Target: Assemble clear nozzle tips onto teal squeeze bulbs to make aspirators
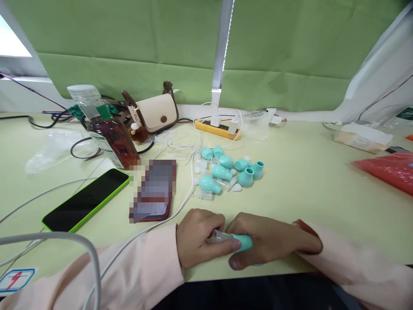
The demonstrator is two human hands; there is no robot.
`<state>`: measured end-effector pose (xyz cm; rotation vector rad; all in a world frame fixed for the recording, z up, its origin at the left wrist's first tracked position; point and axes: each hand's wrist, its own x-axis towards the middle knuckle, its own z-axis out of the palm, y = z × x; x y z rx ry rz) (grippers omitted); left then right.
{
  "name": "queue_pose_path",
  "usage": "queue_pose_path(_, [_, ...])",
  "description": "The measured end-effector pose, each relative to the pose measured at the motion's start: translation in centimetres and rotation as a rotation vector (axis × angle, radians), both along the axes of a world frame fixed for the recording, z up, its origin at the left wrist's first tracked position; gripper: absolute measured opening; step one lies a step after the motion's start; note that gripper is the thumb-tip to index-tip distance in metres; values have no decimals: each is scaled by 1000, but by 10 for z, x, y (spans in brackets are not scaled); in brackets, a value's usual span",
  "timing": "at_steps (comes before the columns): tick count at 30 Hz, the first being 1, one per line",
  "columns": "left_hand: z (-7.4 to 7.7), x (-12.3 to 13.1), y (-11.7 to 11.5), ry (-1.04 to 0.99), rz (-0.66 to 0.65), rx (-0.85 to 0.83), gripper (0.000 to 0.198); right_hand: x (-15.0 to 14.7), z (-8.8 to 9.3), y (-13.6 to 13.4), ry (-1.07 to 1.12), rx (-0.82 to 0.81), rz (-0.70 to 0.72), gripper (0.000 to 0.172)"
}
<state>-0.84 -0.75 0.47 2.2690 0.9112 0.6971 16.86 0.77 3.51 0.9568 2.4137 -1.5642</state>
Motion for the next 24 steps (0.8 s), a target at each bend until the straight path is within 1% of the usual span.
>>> queue_pose_path(2, [1,3,-3,34,-30,-24,35,-2,-1,-3,17,93,33,31])
queue_pose_path(4, [3,4,-5,-10,-70,-93,37,-3,0,-4,37,78,59,29])
queue_pose_path(6, [6,5,-7,-98,-90,-231,39,-3,2,-3,53,15,86,28])
queue_pose_path(8, [8,5,-6,-190,-84,-409,41,-3,5,-3,78,-1,103,29])
queue_pose_path(10, [8,5,-5,-266,-78,-562,43,-4,6,-2,111,53,118,29])
queue_pose_path(12, [6,5,-2,-325,-89,-668,43,-5,6,-2,127,113,147,30])
queue_pose_path(15, [1,5,0,-390,-99,-800,42,-5,5,-1,133,160,185,32])
queue_pose_path(20, [-4,8,1,-475,-65,-967,43,-4,5,1,123,171,271,34])
queue_pose_path(23, [-5,9,2,-512,-95,-1065,42,-4,6,1,84,231,316,33])
queue_pose_path(24, [-6,8,3,-532,-118,-1110,42,-5,6,0,79,276,333,32])
